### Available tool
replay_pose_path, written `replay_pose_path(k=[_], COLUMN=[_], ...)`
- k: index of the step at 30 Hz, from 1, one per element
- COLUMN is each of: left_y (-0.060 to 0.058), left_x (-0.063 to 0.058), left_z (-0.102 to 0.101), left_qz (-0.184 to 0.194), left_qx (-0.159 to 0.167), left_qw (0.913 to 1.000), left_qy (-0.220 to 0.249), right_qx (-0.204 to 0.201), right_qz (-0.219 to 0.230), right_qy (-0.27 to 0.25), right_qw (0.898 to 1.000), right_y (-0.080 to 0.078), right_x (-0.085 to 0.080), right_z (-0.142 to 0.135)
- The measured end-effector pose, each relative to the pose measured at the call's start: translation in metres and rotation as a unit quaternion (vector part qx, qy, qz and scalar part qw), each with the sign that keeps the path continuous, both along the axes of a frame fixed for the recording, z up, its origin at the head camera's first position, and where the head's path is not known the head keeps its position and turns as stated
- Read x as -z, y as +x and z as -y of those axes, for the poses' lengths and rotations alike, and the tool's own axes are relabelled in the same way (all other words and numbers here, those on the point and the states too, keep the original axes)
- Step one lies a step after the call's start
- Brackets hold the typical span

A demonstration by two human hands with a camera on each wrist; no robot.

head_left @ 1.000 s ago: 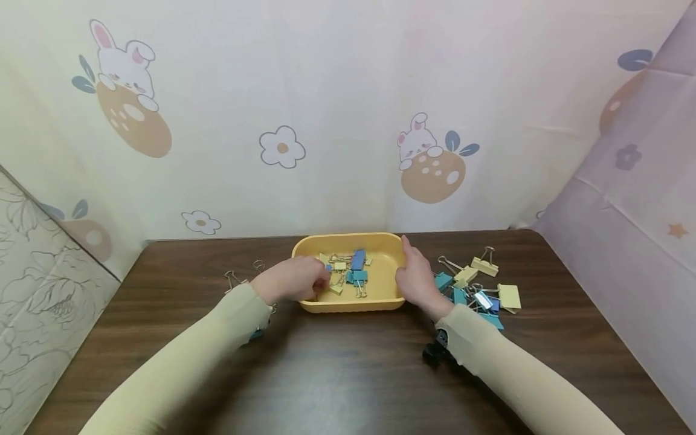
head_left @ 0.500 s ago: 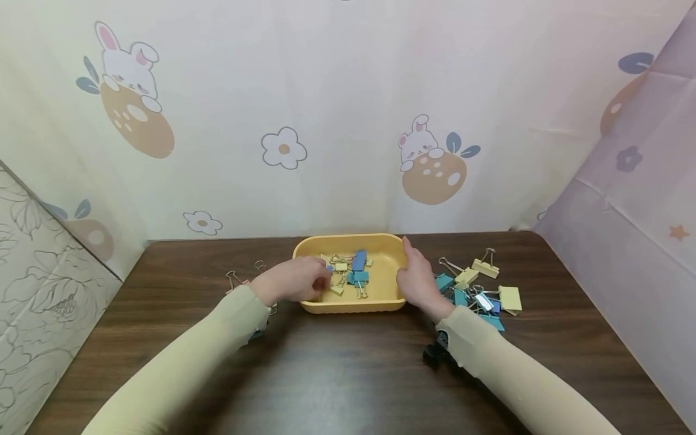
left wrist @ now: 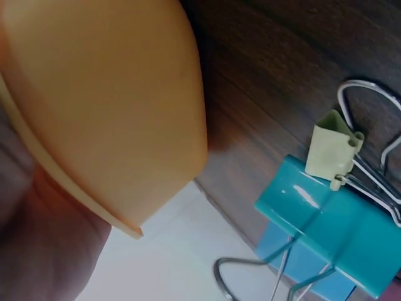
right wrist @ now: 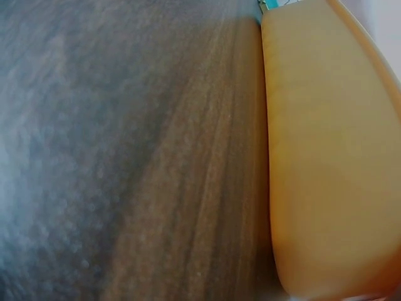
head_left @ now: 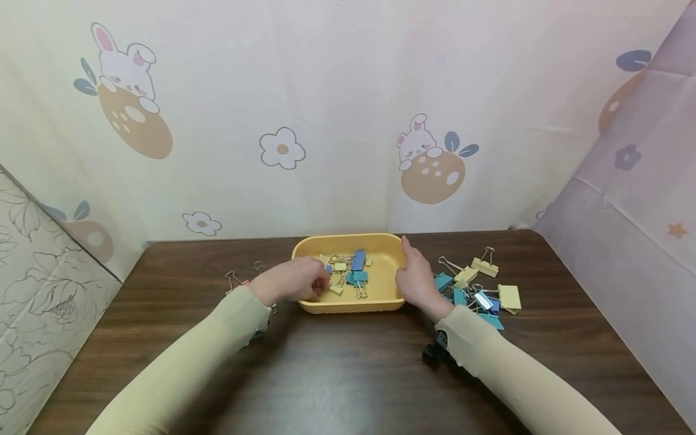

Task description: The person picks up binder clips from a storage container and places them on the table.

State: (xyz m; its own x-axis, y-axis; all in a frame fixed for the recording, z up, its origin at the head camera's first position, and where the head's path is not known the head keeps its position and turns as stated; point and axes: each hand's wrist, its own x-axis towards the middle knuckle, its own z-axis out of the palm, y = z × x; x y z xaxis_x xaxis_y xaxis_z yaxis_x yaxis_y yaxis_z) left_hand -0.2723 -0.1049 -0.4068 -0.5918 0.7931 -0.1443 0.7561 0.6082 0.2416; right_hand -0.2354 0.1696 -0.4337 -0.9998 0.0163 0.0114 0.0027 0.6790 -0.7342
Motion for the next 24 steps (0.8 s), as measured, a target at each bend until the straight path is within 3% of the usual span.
replay_pose_path(k=[12, 24], left_y=[0.0011, 0.0004], left_x=[0.0, -0.0005], left_z=[0.0013, -0.0012], left_qz=[-0.046, -0.018], left_qx=[0.032, 0.001], left_qw=[0.9983, 0.9994], left_qy=[-0.013, -0.029], right_qx=[0.003, -0.003], right_qz=[0.007, -0.008], right_qy=[0.003, 0.01], right_qw=[1.0, 1.0], right_y=[0.0003, 0.001], right_x=[0.0013, -0.001], right_z=[-0.0001, 0.0008])
